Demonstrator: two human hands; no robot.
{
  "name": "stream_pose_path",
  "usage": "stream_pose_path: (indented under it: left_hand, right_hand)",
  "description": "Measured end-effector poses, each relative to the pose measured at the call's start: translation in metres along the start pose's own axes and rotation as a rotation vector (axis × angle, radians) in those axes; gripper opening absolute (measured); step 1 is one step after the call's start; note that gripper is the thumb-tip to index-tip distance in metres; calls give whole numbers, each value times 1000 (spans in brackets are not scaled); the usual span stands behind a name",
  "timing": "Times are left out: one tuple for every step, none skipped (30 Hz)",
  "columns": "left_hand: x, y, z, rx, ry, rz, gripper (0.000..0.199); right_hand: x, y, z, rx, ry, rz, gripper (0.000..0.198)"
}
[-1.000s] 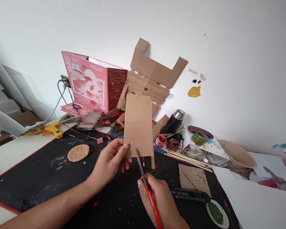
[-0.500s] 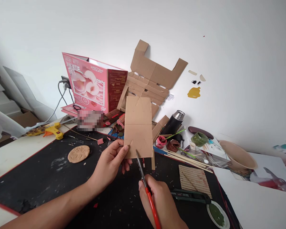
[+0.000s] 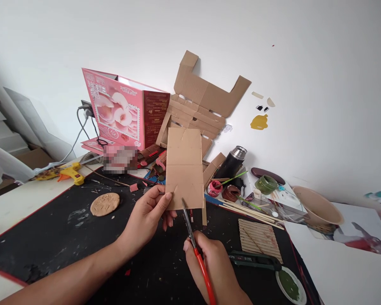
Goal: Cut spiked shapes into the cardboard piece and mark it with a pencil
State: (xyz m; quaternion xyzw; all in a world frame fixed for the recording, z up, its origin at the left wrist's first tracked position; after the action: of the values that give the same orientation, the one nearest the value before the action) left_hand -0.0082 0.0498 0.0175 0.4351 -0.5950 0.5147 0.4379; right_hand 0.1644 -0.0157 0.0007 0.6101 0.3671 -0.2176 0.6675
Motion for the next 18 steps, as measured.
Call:
stream_pose_path:
  left_hand:
    - [0, 0, 0, 1, 0, 1, 46]
    - [0, 0, 0, 2, 1, 4, 46]
    - [0, 0, 0, 1, 2, 7, 46]
    - [-1, 0, 0, 1, 4, 10, 46]
    - [-1, 0, 0, 0, 6, 14, 47]
    - [-1, 0, 0, 0, 8, 17, 47]
    - [-1, 0, -1, -1, 10, 18, 47]
    - [-1, 0, -1, -2, 10, 18, 48]
    - [-1, 0, -1, -2, 10, 16, 48]
    - [-1, 0, -1, -2, 9, 13, 48]
    - [-1, 0, -1, -2, 8, 9, 47]
    - [-1, 1, -1, -1, 7, 6, 47]
    - [-1, 1, -1, 2, 5, 4, 47]
    - [-1, 1, -1, 4, 5, 3, 46]
    - [-1, 1, -2, 7, 7, 3, 46]
    - [-1, 2, -2, 9, 10, 4, 46]
    - [-2, 2, -2, 10, 14, 5, 45]
    - [-2, 2, -2, 10, 17, 6, 46]
  right_hand:
    - [-1, 1, 0, -1, 5, 3, 34]
    - [-1, 1, 1, -6, 10, 4, 35]
    - [-2, 2, 1, -12, 14, 1, 35]
    - [-2, 3, 1, -17, 18, -6, 34]
    - [-2, 3, 1, -23, 23, -17, 34]
    - [-1, 3, 1, -33, 24, -32, 34]
    - [0, 3, 1, -44, 21, -49, 34]
    - [2, 2, 1, -55, 16, -69, 33]
    - [3, 2, 1, -64, 7, -89, 32]
    - [5, 2, 1, -72, -3, -103, 32]
    - [6, 2, 1, -76, -7, -110, 33]
    - [7, 2, 1, -76, -6, -111, 36]
    - [8, 2, 1, -79, -2, -111, 40]
    - [8, 2, 1, -83, 5, -114, 45]
    - [8, 1, 1, -87, 7, -125, 50]
    - [9, 1, 1, -90, 5, -145, 55]
    - [10, 1, 1, -93, -1, -171, 59]
    - [11, 1, 1, -98, -7, -196, 62]
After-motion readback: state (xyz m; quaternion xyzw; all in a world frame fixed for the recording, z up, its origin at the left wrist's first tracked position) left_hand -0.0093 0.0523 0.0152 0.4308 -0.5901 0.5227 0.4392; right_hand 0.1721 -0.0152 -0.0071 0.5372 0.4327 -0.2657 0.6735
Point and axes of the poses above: each hand's wrist, its own z-axis away from the middle knuckle, its own y-axis out of the back of the hand, x = y × z, the point moved 6 cm from there along -z, towards the middle knuckle
